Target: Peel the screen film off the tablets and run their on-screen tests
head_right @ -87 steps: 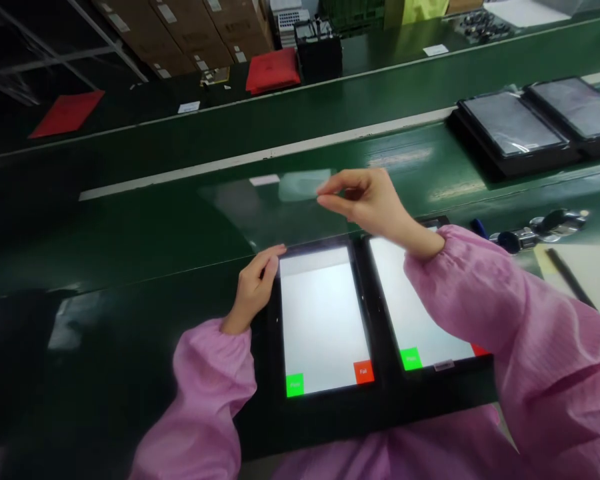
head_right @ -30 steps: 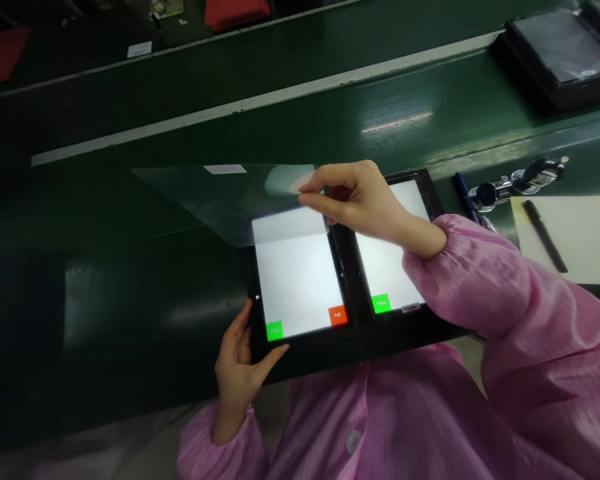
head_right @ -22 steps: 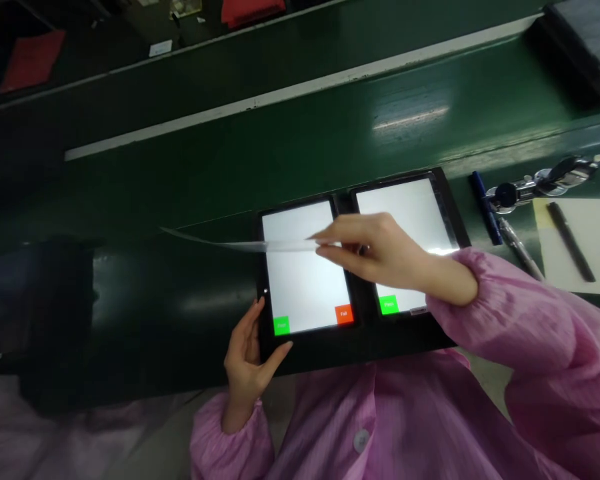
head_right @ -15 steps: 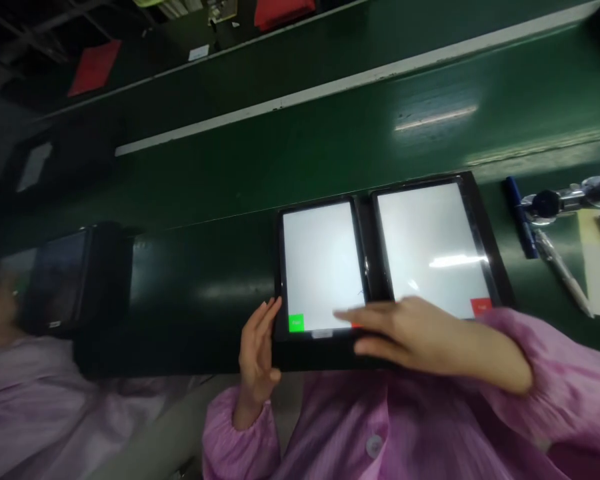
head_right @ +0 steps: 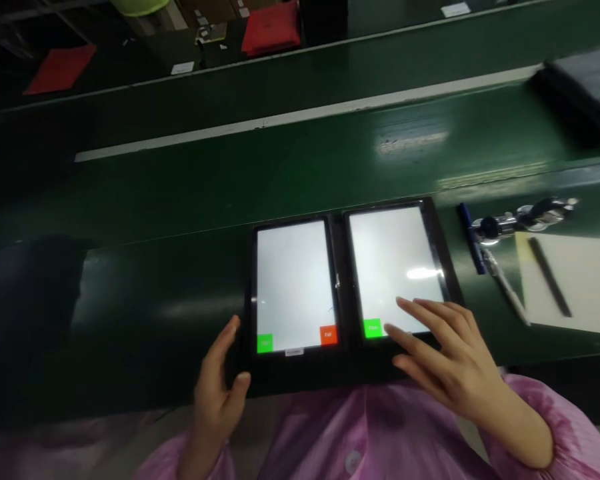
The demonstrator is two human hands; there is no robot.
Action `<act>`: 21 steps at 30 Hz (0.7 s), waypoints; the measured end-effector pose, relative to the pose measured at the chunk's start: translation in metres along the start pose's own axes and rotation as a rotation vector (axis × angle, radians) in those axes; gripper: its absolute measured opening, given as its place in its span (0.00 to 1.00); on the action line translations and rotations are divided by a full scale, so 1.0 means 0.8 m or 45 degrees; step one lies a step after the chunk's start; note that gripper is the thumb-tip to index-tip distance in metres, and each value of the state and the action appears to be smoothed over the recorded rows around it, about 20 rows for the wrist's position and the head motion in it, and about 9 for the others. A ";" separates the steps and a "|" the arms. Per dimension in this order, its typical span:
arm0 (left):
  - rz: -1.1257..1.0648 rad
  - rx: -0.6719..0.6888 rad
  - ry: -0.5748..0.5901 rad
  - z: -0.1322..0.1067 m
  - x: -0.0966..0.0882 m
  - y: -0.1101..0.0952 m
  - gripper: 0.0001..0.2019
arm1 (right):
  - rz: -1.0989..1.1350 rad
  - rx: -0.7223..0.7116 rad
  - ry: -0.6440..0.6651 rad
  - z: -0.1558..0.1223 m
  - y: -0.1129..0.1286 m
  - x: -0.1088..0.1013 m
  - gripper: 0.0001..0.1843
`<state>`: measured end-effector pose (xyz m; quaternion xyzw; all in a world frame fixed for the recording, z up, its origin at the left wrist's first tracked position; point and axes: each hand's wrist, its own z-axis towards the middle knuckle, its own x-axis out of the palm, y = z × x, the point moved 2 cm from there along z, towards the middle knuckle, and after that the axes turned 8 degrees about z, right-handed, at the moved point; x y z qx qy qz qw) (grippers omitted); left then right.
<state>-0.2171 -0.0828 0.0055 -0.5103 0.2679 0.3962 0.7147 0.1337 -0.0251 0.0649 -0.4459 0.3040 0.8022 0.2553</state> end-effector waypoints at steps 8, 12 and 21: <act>0.155 0.173 0.045 0.038 0.016 0.003 0.18 | -0.015 0.006 -0.010 0.006 -0.012 0.010 0.14; 0.266 0.223 0.015 0.035 0.016 0.002 0.18 | -0.106 0.046 -0.033 -0.003 -0.014 0.020 0.15; -0.008 0.216 -0.263 0.150 -0.002 -0.002 0.21 | 0.429 0.718 -0.232 0.062 -0.158 0.023 0.22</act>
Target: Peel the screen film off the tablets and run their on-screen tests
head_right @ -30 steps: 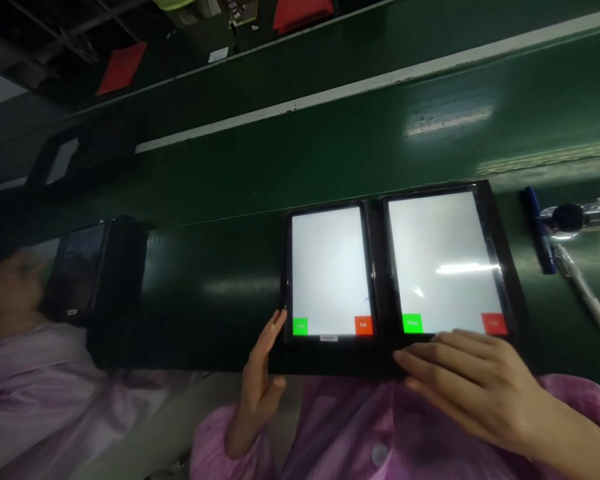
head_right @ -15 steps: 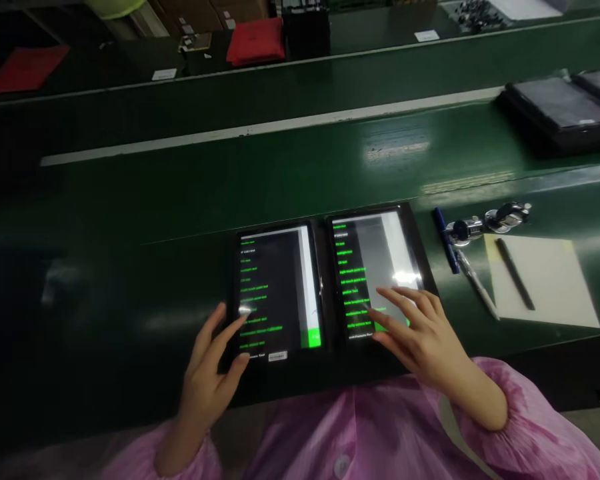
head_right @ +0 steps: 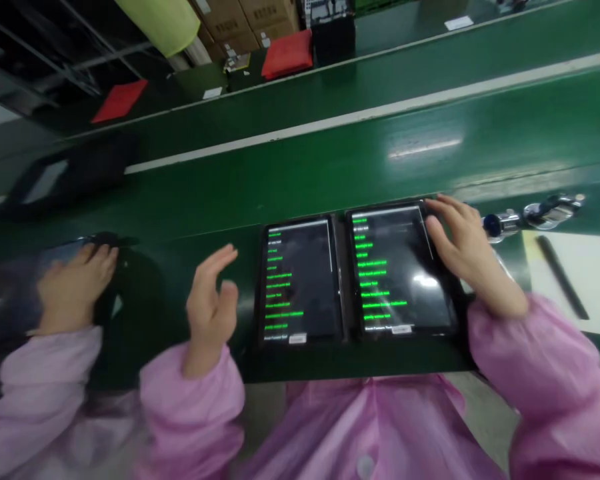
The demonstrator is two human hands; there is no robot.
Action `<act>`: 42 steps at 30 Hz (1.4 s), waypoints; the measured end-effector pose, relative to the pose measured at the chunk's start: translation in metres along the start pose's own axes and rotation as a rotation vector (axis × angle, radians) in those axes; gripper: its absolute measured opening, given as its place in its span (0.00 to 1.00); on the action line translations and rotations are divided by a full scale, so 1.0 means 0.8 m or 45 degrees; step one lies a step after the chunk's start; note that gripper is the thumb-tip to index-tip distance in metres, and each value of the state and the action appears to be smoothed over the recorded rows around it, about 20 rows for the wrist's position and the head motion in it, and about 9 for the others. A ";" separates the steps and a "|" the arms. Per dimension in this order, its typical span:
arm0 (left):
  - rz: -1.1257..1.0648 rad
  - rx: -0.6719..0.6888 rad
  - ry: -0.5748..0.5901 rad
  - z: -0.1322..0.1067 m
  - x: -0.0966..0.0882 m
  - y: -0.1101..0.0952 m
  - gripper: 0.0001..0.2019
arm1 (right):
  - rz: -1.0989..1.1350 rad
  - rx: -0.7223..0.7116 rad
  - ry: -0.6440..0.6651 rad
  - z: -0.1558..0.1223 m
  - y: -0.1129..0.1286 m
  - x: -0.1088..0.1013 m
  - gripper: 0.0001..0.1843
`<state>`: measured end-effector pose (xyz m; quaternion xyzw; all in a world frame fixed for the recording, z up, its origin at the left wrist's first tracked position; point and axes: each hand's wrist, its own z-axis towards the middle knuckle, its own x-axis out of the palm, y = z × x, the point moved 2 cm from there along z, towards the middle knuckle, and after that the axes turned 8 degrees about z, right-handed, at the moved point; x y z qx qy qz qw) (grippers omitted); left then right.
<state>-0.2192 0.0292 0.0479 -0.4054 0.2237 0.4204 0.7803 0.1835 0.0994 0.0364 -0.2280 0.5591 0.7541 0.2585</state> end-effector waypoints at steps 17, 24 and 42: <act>-0.545 -0.840 -0.058 0.055 0.072 0.079 0.25 | 0.492 0.286 -0.172 0.014 -0.005 0.051 0.25; -0.296 -0.927 -0.038 0.060 0.069 0.062 0.25 | 0.459 0.307 -0.153 0.010 -0.005 0.047 0.26; -0.379 -0.796 0.061 0.046 0.075 0.058 0.26 | 0.260 0.285 -0.162 0.026 0.001 0.032 0.31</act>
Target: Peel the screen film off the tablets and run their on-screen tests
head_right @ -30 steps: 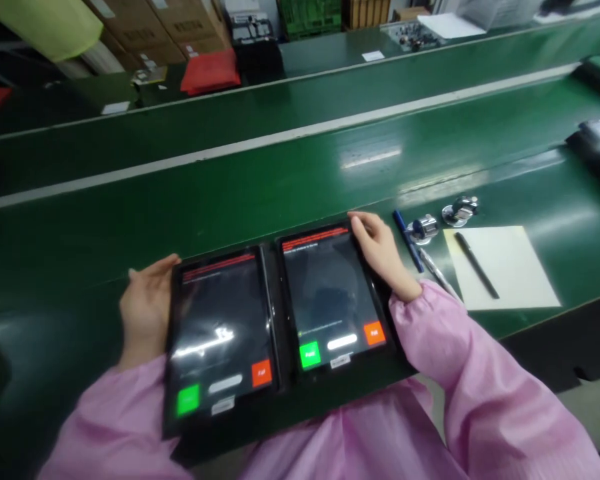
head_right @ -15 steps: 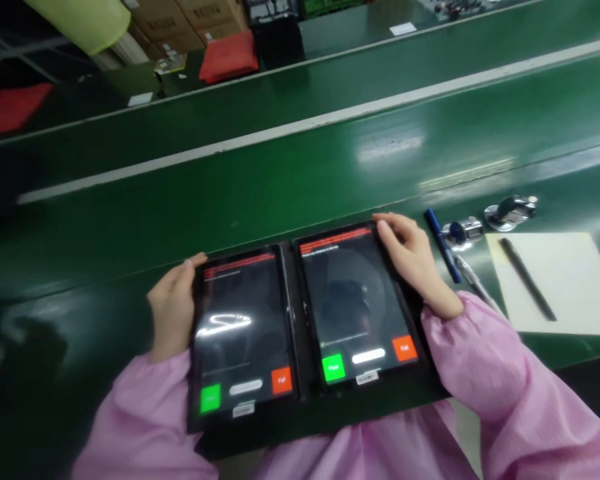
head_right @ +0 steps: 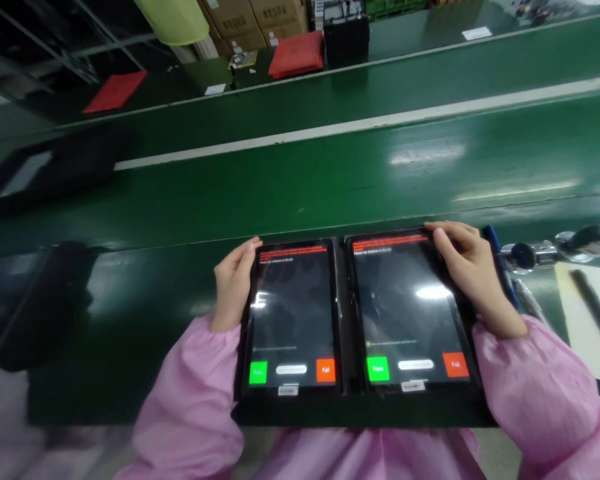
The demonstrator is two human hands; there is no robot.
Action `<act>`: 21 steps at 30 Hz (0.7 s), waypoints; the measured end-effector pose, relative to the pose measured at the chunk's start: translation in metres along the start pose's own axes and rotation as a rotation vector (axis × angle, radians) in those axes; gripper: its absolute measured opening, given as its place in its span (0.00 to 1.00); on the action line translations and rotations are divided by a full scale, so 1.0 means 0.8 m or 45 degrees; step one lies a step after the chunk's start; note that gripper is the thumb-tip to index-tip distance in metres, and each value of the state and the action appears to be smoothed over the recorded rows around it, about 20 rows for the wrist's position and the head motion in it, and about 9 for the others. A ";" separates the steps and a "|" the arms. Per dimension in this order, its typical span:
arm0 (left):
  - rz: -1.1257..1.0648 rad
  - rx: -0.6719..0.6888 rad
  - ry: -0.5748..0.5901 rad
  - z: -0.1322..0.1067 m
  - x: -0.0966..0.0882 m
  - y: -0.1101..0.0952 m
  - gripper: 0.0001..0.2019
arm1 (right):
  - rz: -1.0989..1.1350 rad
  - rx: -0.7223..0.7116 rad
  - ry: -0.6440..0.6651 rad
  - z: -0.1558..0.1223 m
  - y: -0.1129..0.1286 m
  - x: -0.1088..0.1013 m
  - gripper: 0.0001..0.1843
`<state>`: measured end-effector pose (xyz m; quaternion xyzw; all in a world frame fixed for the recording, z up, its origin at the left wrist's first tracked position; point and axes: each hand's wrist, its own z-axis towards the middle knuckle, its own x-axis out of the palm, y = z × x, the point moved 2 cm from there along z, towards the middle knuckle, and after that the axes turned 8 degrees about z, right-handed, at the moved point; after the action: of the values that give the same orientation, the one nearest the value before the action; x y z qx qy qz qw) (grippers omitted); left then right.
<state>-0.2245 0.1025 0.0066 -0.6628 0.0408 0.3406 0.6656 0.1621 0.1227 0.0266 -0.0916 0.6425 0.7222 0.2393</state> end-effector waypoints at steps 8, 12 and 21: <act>-0.016 0.062 0.044 0.002 0.005 0.008 0.25 | 0.031 0.106 -0.047 0.001 -0.003 0.000 0.32; -0.021 0.073 0.049 0.003 0.007 0.013 0.24 | 0.041 0.042 -0.081 0.001 -0.001 0.000 0.29; -0.077 0.079 0.018 0.007 0.013 0.013 0.24 | 0.090 0.060 -0.106 0.002 0.001 0.002 0.31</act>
<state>-0.2236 0.1104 -0.0068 -0.6452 0.0360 0.3143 0.6954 0.1607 0.1245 0.0272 -0.0331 0.6517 0.7180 0.2424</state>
